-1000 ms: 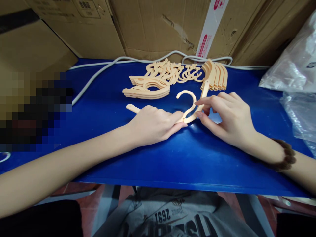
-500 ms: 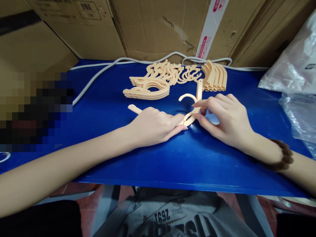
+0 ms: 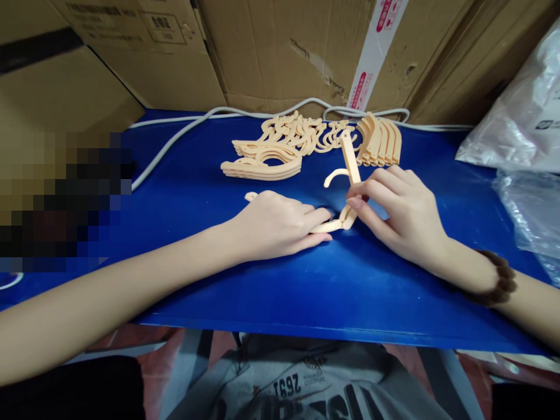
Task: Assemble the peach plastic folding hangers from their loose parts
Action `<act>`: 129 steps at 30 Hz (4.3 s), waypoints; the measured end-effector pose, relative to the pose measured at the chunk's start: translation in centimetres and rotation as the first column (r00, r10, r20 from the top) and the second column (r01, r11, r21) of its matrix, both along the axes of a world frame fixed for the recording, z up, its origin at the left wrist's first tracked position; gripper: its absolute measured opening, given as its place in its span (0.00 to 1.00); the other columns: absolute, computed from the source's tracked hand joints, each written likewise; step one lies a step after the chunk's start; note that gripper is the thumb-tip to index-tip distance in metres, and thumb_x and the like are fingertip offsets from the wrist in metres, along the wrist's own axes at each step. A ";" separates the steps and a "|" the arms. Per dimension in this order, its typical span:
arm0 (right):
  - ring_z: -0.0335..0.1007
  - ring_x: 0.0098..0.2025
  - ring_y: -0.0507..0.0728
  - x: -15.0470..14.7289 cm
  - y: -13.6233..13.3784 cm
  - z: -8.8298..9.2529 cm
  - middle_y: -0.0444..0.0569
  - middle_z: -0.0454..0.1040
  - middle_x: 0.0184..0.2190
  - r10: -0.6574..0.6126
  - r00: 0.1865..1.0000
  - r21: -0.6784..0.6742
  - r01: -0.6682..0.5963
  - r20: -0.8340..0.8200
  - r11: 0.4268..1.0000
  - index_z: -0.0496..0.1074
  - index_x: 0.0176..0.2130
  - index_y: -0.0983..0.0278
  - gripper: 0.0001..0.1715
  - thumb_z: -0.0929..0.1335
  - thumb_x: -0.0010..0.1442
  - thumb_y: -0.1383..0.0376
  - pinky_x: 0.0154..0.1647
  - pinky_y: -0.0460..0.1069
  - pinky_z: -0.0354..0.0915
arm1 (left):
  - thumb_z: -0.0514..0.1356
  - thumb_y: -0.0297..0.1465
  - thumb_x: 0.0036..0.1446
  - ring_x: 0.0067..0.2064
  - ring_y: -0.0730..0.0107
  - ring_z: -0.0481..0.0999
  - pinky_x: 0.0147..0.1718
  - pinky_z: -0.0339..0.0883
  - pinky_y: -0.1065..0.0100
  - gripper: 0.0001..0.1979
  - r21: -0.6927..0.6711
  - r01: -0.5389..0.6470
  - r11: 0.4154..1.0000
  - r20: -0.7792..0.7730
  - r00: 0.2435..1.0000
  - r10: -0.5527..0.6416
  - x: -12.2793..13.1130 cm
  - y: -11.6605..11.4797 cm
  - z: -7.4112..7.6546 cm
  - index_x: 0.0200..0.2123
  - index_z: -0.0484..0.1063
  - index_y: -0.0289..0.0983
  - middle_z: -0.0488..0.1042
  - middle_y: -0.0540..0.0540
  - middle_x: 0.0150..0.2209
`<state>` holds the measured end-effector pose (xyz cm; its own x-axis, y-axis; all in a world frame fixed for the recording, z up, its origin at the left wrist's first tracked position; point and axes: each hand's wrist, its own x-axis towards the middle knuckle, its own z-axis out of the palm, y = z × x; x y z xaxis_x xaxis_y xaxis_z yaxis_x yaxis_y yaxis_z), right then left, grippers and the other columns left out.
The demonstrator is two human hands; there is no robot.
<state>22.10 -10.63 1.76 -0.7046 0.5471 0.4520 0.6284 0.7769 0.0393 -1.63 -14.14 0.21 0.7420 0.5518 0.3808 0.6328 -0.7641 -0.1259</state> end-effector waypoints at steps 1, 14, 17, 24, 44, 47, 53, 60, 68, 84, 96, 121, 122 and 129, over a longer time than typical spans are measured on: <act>0.64 0.36 0.58 0.0 0.1 0.0 0.50 0.73 0.33 -0.019 1.000 -0.008 0.018 -0.008 1.000 0.73 0.39 0.63 0.16 0.60 0.72 0.59 0.37 0.52 0.55 | 0.53 0.42 0.70 0.28 0.68 0.77 0.22 0.50 0.65 0.18 0.017 0.014 1.000 0.001 1.000 -0.014 0.0 0.1 0.0 0.40 0.77 0.37 0.79 0.50 0.28; 0.69 0.41 0.62 1.1 2.4 -1.0 0.52 0.74 0.37 -0.064 0.997 -0.130 0.057 -0.051 0.990 0.69 0.38 0.62 0.08 0.62 0.59 0.71 0.41 0.55 0.61 | 0.54 0.34 0.71 0.42 0.61 0.73 0.36 0.65 0.65 0.15 0.087 0.054 0.995 -0.010 0.999 -0.054 0.1 0.6 0.4 0.44 0.78 0.34 0.77 0.44 0.40; 0.69 0.41 0.63 1.3 2.8 -1.3 0.52 0.75 0.36 -0.055 0.998 -0.151 0.049 -0.030 0.987 0.70 0.38 0.62 0.09 0.62 0.60 0.71 0.42 0.56 0.62 | 0.52 0.32 0.71 0.43 0.60 0.72 0.38 0.67 0.65 0.15 0.060 0.028 0.998 -0.019 0.999 -0.027 0.2 0.7 0.1 0.48 0.77 0.33 0.76 0.42 0.43; 0.73 0.43 0.61 1.5 2.7 -1.5 0.51 0.77 0.40 -0.040 0.996 -0.198 0.023 -0.082 0.980 0.70 0.40 0.61 0.12 0.61 0.61 0.74 0.44 0.54 0.67 | 0.49 0.28 0.71 0.48 0.56 0.71 0.46 0.68 0.59 0.18 -0.056 -0.016 0.998 -0.100 0.995 0.010 0.4 0.5 -0.2 0.59 0.70 0.32 0.74 0.39 0.49; 0.69 0.39 0.58 0.6 1.1 -0.6 0.52 0.77 0.39 0.233 0.972 -0.003 -0.233 0.014 0.972 0.75 0.46 0.65 0.12 0.67 0.69 0.60 0.38 0.53 0.61 | 0.59 0.39 0.62 0.40 0.66 0.67 0.47 0.65 0.56 0.12 -0.337 -0.647 0.684 0.058 0.710 0.701 -5.4 16.2 2.7 0.41 0.75 0.37 0.77 0.46 0.37; 0.70 0.41 0.58 0.4 0.8 -0.8 0.53 0.76 0.40 0.310 0.947 0.011 -0.312 0.083 0.950 0.75 0.48 0.66 0.15 0.67 0.69 0.58 0.39 0.52 0.62 | 0.61 0.42 0.59 0.37 0.67 0.66 0.44 0.63 0.60 0.13 -0.339 -0.644 0.686 0.060 0.713 0.699 -6.0 17.9 1.9 0.37 0.75 0.37 0.74 0.50 0.29; 0.71 0.46 0.58 0.1 0.9 -1.0 0.54 0.75 0.40 0.370 0.926 -0.075 -0.365 0.074 0.928 0.73 0.45 0.68 0.13 0.64 0.71 0.63 0.49 0.53 0.68 | 0.62 0.46 0.58 0.35 0.70 0.65 0.42 0.61 0.64 0.16 -0.365 -0.600 0.712 0.077 0.742 0.666 -6.9 20.0 0.7 0.33 0.75 0.38 0.72 0.52 0.24; 0.72 0.43 0.59 0.1 0.6 -0.7 0.53 0.73 0.36 0.343 0.928 -0.079 -0.335 0.146 0.939 0.74 0.42 0.67 0.16 0.60 0.72 0.62 0.48 0.55 0.70 | 0.51 0.51 0.68 0.33 0.75 0.59 0.35 0.55 0.67 0.24 -0.410 -0.512 0.755 0.156 0.776 0.611 -6.3 19.3 1.7 0.38 0.71 0.35 0.71 0.52 0.29; 0.69 0.28 0.52 -0.1 -0.3 -0.6 0.49 0.75 0.36 0.308 0.935 0.088 -0.326 0.174 0.941 0.70 0.45 0.66 0.15 0.58 0.74 0.63 0.25 0.47 0.60 | 0.35 0.48 0.74 0.34 0.81 0.65 0.38 0.63 0.69 0.23 -0.331 -0.361 0.872 0.433 0.763 0.480 -3.1 12.9 6.8 0.56 0.53 0.37 0.74 0.52 0.44; 0.75 0.28 0.52 0.7 0.5 -0.9 0.48 0.81 0.38 0.287 0.947 -0.013 -0.289 0.147 0.957 0.71 0.49 0.65 0.16 0.59 0.74 0.60 0.27 0.47 0.61 | 0.48 0.37 0.68 0.28 0.71 0.66 0.29 0.53 0.67 0.15 -0.383 -0.139 0.913 0.264 0.931 0.253 -0.2 0.8 2.7 0.31 0.65 0.37 0.69 0.49 0.27; 0.72 0.23 0.50 0.4 0.1 -0.6 0.43 0.80 0.28 0.234 0.968 0.022 -0.236 0.086 0.971 0.71 0.44 0.64 0.11 0.62 0.71 0.62 0.22 0.47 0.56 | 0.45 0.39 0.69 0.29 0.70 0.70 0.28 0.53 0.68 0.17 -0.542 -0.069 0.837 0.190 0.961 0.203 -1.3 1.0 0.9 0.37 0.69 0.38 0.73 0.51 0.28; 0.76 0.27 0.51 0.3 -0.3 -0.6 0.43 0.82 0.30 0.157 0.980 0.102 -0.169 0.120 0.980 0.78 0.45 0.61 0.19 0.61 0.74 0.57 0.25 0.48 0.56 | 0.44 0.37 0.71 0.26 0.70 0.70 0.27 0.54 0.68 0.16 -0.492 -0.038 0.870 0.163 0.977 0.135 -1.1 0.6 0.8 0.35 0.66 0.38 0.71 0.51 0.25; 0.76 0.27 0.51 0.3 -0.3 -0.6 0.43 0.82 0.30 0.165 0.979 0.107 -0.178 0.117 0.978 0.78 0.45 0.61 0.19 0.61 0.74 0.57 0.25 0.48 0.56 | 0.46 0.38 0.70 0.25 0.70 0.70 0.26 0.53 0.69 0.15 -0.479 -0.048 0.877 0.141 0.981 0.130 -1.0 0.6 0.8 0.35 0.65 0.38 0.71 0.51 0.25; 0.75 0.26 0.49 0.2 -0.3 -0.6 0.41 0.81 0.28 0.190 0.973 0.118 -0.206 0.130 0.971 0.77 0.43 0.62 0.17 0.62 0.73 0.58 0.24 0.48 0.53 | 0.49 0.40 0.71 0.22 0.68 0.72 0.20 0.44 0.69 0.16 -0.195 -0.142 0.970 -0.089 0.988 0.127 -0.8 0.5 0.5 0.35 0.66 0.37 0.74 0.49 0.23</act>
